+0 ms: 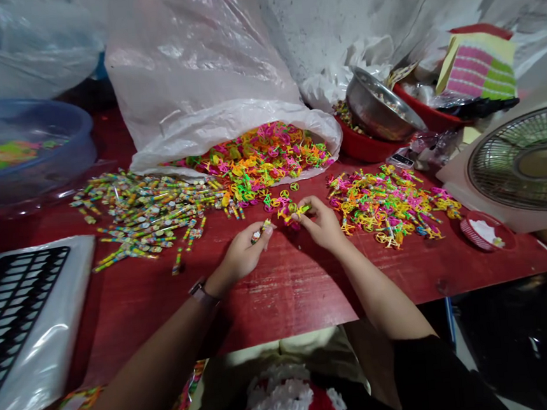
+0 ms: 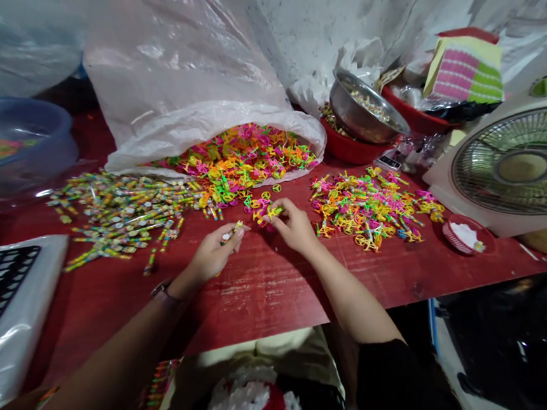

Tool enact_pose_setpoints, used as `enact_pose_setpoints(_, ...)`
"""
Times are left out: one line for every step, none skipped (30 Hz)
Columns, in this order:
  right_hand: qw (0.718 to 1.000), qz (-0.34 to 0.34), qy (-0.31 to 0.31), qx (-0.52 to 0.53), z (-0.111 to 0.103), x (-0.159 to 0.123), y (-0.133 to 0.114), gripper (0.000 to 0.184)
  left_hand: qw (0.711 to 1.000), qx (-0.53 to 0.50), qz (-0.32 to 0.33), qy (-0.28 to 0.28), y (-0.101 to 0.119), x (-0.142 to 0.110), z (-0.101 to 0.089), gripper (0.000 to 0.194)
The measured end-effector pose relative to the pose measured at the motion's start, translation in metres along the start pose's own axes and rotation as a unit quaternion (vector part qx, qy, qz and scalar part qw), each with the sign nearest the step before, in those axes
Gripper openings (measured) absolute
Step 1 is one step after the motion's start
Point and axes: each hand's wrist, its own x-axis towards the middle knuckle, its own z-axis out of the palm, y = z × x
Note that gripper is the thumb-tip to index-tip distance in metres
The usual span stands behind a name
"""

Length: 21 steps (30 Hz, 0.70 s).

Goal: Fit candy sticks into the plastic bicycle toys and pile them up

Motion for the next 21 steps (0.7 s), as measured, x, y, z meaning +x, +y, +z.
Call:
enact_pose_setpoints(0.998, 0.021, -0.009, 0.052, 0.003, 0.001, 0.000, 0.040, 1.000, -0.002, -0.001, -0.002, 0.000, 0.000, 0.001, 0.042)
enact_pose_setpoints(0.994, 0.049, -0.024, 0.098, 0.007, 0.001, 0.000, 0.043, 1.000, -0.004, -0.002, -0.002, 0.001, -0.001, 0.002, 0.043)
enact_pose_setpoints(0.987, 0.079, -0.040, 0.135, 0.010, 0.001, 0.000, 0.046, 1.000, -0.006, -0.003, -0.001, 0.002, -0.001, 0.003, 0.043)
enact_pose_setpoints(0.980, 0.107, -0.056, 0.161, 0.014, 0.000, 0.000, 0.049, 1.000, -0.007, -0.002, -0.001, 0.002, -0.001, 0.004, 0.042)
enact_pose_setpoints(0.973, 0.128, -0.069, 0.177, 0.018, 0.000, -0.001, 0.052, 1.000, -0.010, -0.002, -0.003, 0.003, -0.001, 0.005, 0.041)
enact_pose_setpoints(0.969, 0.140, -0.079, 0.187, 0.022, -0.001, -0.001, 0.053, 1.000, -0.014, -0.002, -0.007, 0.003, -0.002, 0.005, 0.041)
enact_pose_setpoints(0.966, 0.145, -0.089, 0.193, 0.025, -0.003, -0.002, 0.054, 1.000, -0.019, -0.004, -0.012, 0.003, -0.002, 0.006, 0.041)
enact_pose_setpoints(0.964, 0.147, -0.101, 0.198, 0.027, -0.004, -0.002, 0.054, 1.000, -0.025, -0.008, -0.016, 0.002, -0.002, 0.007, 0.041)
enact_pose_setpoints(0.962, 0.148, -0.114, 0.199, 0.029, -0.005, -0.003, 0.054, 0.999, -0.030, -0.014, -0.017, 0.002, -0.002, 0.008, 0.041)
enact_pose_setpoints(0.962, 0.148, -0.127, 0.193, 0.030, -0.006, -0.004, 0.054, 0.999, -0.034, -0.020, -0.014, 0.001, -0.002, 0.008, 0.042)
enact_pose_setpoints(0.963, 0.144, -0.140, 0.180, 0.029, -0.007, -0.005, 0.054, 0.999, -0.036, -0.026, -0.005, 0.000, -0.002, 0.009, 0.042)
enact_pose_setpoints(0.967, 0.133, -0.149, 0.160, 0.028, -0.008, -0.006, 0.052, 0.999, -0.038, -0.031, 0.005, -0.001, -0.001, 0.009, 0.043)
enact_pose_setpoints(0.973, 0.112, -0.154, 0.133, 0.027, -0.008, -0.007, 0.049, 0.999, -0.039, -0.033, 0.014, -0.001, -0.001, 0.010, 0.043)
enact_pose_setpoints(0.980, 0.083, -0.149, 0.101, 0.025, -0.009, -0.008, 0.047, 0.998, -0.042, -0.034, 0.022, -0.002, 0.000, 0.010, 0.044)
enact_pose_setpoints(0.987, 0.051, -0.133, 0.069, 0.023, -0.008, -0.008, 0.045, 0.998, -0.045, -0.032, 0.025, -0.002, 0.000, 0.009, 0.044)
enact_pose_setpoints(0.993, 0.022, -0.109, 0.041, 0.021, -0.008, -0.009, 0.044, 0.998, -0.049, -0.030, 0.025, -0.002, 0.000, 0.009, 0.044)
enact_pose_setpoints(0.996, 0.004, -0.082, 0.026, 0.020, -0.008, -0.009, 0.043, 0.998, -0.052, -0.028, 0.022, -0.002, 0.000, 0.008, 0.044)
enact_pose_setpoints(0.998, 0.000, -0.058, 0.027, 0.020, -0.007, -0.009, 0.043, 0.998, -0.056, -0.025, 0.017, -0.002, 0.000, 0.007, 0.044)
enact_pose_setpoints(0.998, 0.009, -0.041, 0.045, 0.019, -0.006, -0.009, 0.044, 0.998, -0.061, -0.022, 0.012, -0.002, 0.000, 0.007, 0.043)
enact_pose_setpoints(0.996, 0.025, -0.034, 0.075, 0.019, -0.006, -0.009, 0.045, 0.998, -0.067, -0.019, 0.004, -0.002, -0.001, 0.006, 0.042)
enact_pose_setpoints(0.993, 0.040, -0.038, 0.109, 0.019, -0.005, -0.008, 0.046, 0.997, -0.072, -0.017, -0.007, -0.002, -0.002, 0.005, 0.039)
